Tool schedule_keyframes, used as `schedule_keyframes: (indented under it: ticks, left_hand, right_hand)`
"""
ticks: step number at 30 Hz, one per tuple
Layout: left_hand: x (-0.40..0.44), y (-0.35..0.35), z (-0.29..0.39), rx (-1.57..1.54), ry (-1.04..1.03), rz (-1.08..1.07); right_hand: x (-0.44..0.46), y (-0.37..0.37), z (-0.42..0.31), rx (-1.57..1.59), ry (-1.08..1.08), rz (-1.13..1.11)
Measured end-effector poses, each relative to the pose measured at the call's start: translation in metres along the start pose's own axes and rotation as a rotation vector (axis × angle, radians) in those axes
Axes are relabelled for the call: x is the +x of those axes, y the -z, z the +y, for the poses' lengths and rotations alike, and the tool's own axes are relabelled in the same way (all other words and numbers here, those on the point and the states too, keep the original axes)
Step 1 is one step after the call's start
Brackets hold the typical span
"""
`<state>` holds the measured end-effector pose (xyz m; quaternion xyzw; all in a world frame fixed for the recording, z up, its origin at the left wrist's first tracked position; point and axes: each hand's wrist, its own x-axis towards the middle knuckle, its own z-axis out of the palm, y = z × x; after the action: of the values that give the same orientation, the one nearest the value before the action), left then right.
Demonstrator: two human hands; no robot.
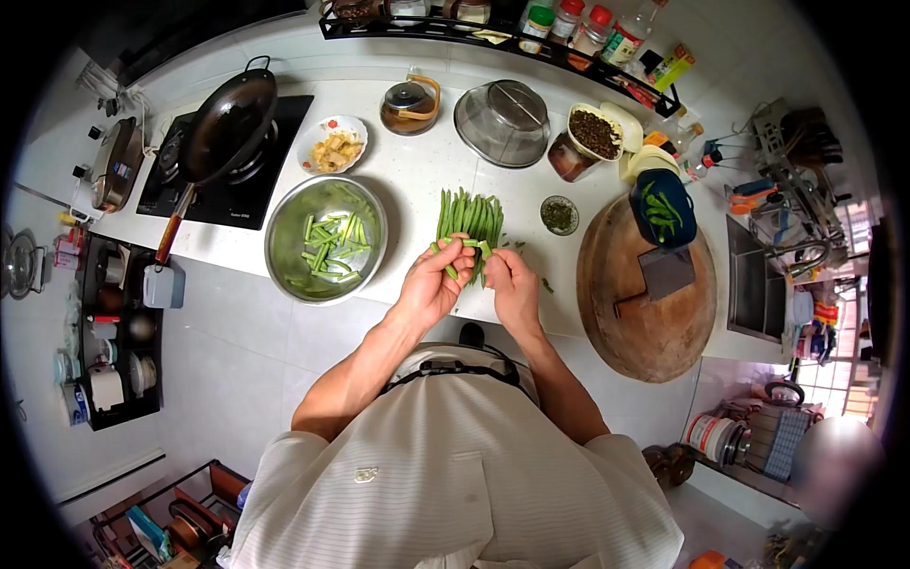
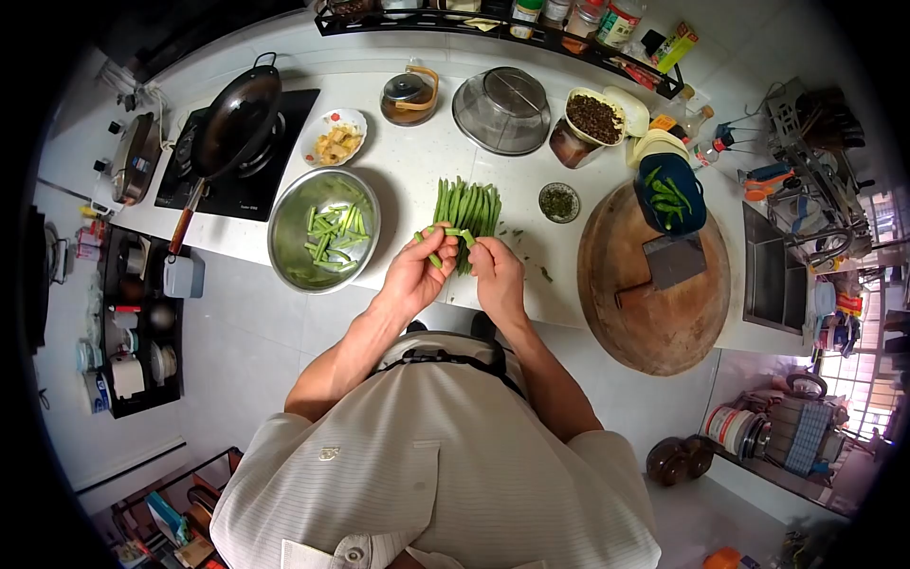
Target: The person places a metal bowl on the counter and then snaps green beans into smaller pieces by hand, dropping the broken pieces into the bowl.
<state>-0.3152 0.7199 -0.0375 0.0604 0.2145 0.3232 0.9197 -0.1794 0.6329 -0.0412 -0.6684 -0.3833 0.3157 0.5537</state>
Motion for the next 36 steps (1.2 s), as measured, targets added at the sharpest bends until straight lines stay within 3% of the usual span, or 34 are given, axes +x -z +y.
schedule_keyframes:
  ticks: [5,13,16,23,26,28,31,36]
  left_hand:
    - [-0.001,-0.004,0.009,-0.031,-0.083,0.136]
    - [-0.003,0.001,0.035,-0.031,-0.02,-0.018]
    - [-0.004,-0.005,0.028,0.016,-0.024,-0.004]
    - [-0.004,0.001,0.019,0.023,0.04,-0.085]
    - [-0.008,-0.004,0.018,0.012,0.064,-0.07]
    - [-0.008,-0.004,0.014,0.017,0.068,-0.05]
    - [-0.007,0.0,0.014,0.148,0.019,0.02]
    - [-0.005,-0.001,0.027,0.49,0.194,-0.026]
  right_hand:
    - [0.008,0.004,-0.006,0.218,-0.1,0.002]
    - [0.012,0.012,-0.01,0.574,-0.217,-0.029]
    - [0.014,0.01,-0.014,0.85,-0.214,-0.163]
    - [0.015,-0.005,-0.023,0.239,-0.158,-0.1]
    - [0.012,-0.006,-0.027,0.029,-0.008,-0.068]
    - [0.007,-0.006,-0.033,-0.292,0.364,-0.004]
    - [0.002,-0.004,-0.035,-0.276,0.397,-0.105]
    - [0.003,0.002,-0.016,-0.181,0.216,-0.141]
